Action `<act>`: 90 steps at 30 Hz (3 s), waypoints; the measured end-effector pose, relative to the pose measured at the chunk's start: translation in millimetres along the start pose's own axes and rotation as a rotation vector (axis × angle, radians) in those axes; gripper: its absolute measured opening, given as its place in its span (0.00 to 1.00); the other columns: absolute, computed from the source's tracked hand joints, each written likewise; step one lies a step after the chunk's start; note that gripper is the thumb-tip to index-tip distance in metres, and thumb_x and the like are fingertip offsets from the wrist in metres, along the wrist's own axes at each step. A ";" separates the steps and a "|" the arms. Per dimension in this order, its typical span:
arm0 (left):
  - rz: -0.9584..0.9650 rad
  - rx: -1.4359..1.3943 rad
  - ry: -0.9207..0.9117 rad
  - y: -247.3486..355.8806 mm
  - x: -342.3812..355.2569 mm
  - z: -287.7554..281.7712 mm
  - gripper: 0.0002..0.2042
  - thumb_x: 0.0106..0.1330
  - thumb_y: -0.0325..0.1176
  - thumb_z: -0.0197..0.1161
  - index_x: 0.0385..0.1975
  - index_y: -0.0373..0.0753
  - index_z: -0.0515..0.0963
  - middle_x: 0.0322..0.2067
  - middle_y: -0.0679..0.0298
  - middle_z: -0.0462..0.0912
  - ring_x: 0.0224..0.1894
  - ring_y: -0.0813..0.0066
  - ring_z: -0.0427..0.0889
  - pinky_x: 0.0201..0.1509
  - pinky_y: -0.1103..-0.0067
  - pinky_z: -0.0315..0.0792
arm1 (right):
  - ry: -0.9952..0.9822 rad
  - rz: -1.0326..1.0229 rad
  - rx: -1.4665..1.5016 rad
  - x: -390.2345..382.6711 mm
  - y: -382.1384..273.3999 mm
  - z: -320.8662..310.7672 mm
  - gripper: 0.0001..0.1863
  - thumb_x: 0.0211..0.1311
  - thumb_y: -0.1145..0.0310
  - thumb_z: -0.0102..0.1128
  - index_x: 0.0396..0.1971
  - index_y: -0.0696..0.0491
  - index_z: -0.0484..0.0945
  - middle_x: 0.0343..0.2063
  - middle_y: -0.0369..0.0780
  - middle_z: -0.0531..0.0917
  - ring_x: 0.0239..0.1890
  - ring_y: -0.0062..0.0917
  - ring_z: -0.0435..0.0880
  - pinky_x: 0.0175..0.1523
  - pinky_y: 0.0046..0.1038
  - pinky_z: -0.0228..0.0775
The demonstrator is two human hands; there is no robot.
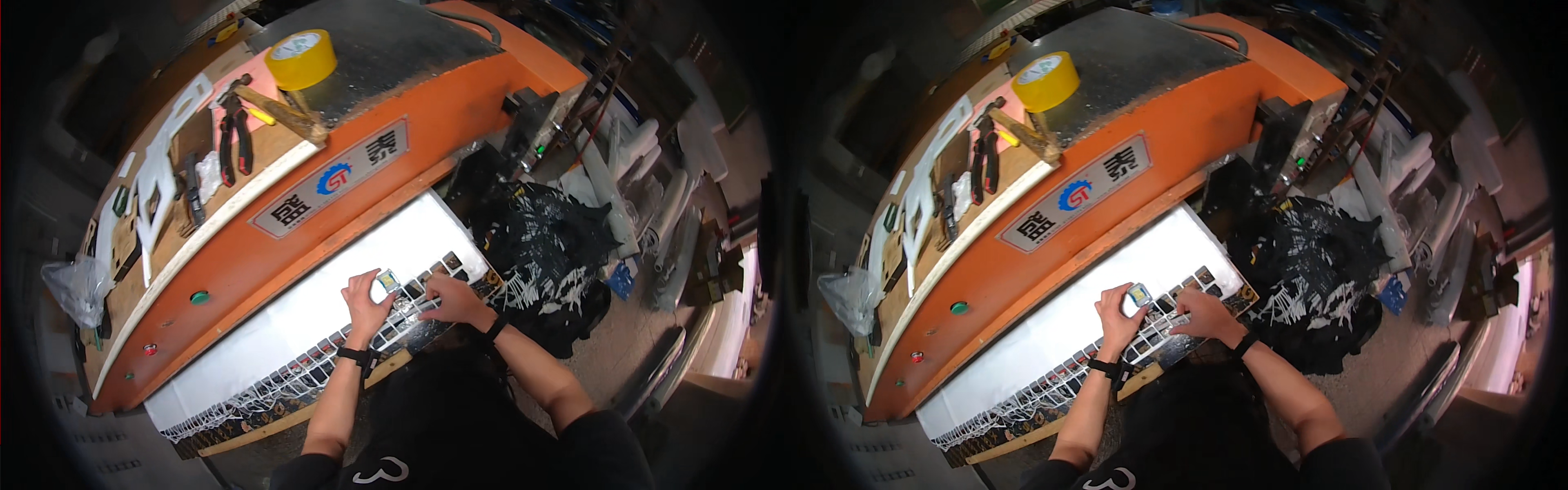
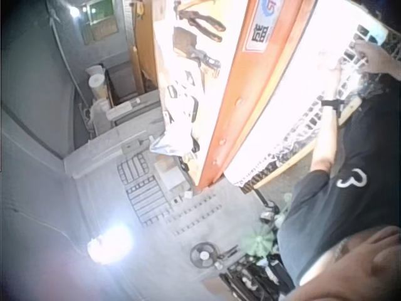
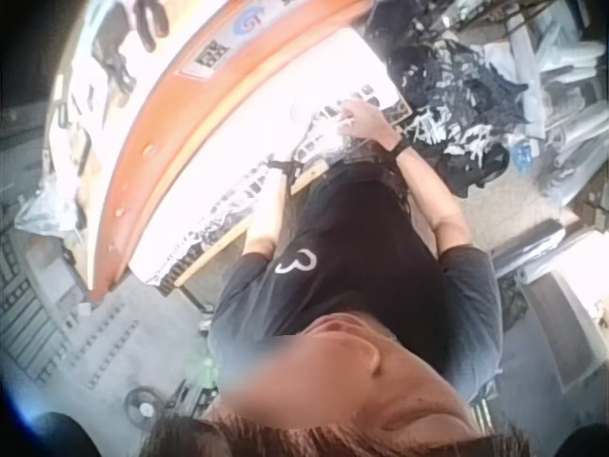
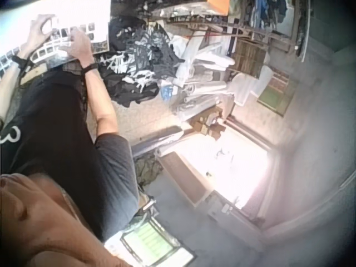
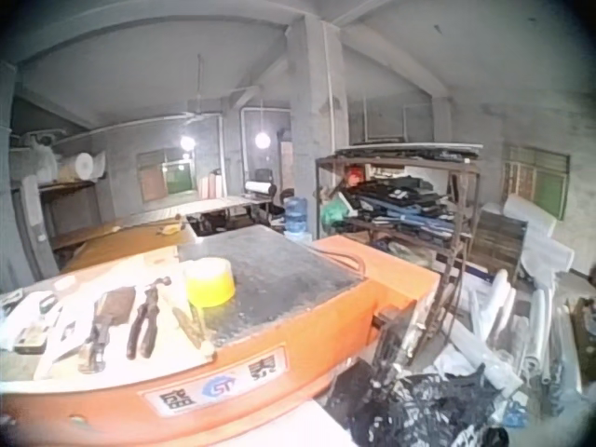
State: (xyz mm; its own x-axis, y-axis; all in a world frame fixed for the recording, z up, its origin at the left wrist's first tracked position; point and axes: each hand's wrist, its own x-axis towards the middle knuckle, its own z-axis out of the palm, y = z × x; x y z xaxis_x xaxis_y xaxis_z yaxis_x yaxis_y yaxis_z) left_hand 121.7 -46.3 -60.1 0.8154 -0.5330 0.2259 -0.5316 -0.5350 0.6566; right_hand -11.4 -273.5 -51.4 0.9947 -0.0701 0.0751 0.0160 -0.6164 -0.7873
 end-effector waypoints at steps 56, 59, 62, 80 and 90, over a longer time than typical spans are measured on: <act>-0.146 0.408 0.094 11.0 -106.1 -82.9 0.19 0.67 0.31 0.74 0.56 0.34 0.80 0.53 0.47 0.81 0.59 0.43 0.77 0.67 0.55 0.70 | -0.114 -0.383 -0.063 27.6 -17.5 32.8 0.28 0.53 0.54 0.83 0.48 0.54 0.84 0.52 0.44 0.81 0.62 0.40 0.77 0.67 0.44 0.70; -0.251 0.448 0.211 -17.3 -138.3 -117.2 0.20 0.67 0.33 0.74 0.57 0.35 0.79 0.56 0.49 0.82 0.61 0.45 0.77 0.69 0.56 0.70 | -0.135 -0.434 -0.039 38.3 -40.7 44.3 0.24 0.56 0.56 0.82 0.47 0.53 0.85 0.52 0.44 0.80 0.61 0.42 0.79 0.67 0.42 0.71; -0.368 0.497 0.378 -60.2 -165.0 -169.1 0.21 0.68 0.35 0.74 0.58 0.35 0.79 0.56 0.48 0.83 0.62 0.45 0.78 0.69 0.57 0.71 | -0.216 -0.499 -0.024 64.0 -75.3 60.8 0.21 0.56 0.58 0.82 0.44 0.52 0.84 0.48 0.43 0.81 0.58 0.43 0.81 0.64 0.43 0.74; -0.635 -0.485 1.292 -267.5 -195.0 -597.6 0.54 0.76 0.78 0.46 0.86 0.35 0.51 0.82 0.54 0.60 0.84 0.60 0.54 0.87 0.61 0.45 | -0.131 -0.836 0.043 194.8 -342.8 143.1 0.11 0.75 0.71 0.59 0.50 0.63 0.78 0.47 0.53 0.81 0.54 0.52 0.83 0.60 0.50 0.76; -0.646 -0.692 1.374 -307.5 -194.4 -599.0 0.46 0.76 0.76 0.52 0.74 0.36 0.71 0.51 0.62 0.85 0.48 0.73 0.77 0.47 0.73 0.69 | -0.165 -0.670 0.057 203.5 -351.8 139.5 0.11 0.74 0.69 0.61 0.49 0.59 0.78 0.46 0.50 0.80 0.52 0.50 0.83 0.60 0.49 0.76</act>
State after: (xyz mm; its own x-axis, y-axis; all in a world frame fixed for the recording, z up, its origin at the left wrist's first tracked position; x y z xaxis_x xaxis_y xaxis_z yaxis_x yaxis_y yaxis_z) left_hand 263.9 614.5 125.2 0.6260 0.7797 -0.0158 -0.1605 0.1487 0.9758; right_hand 199.5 38.4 155.5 0.7707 0.4348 0.4658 0.6333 -0.4424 -0.6349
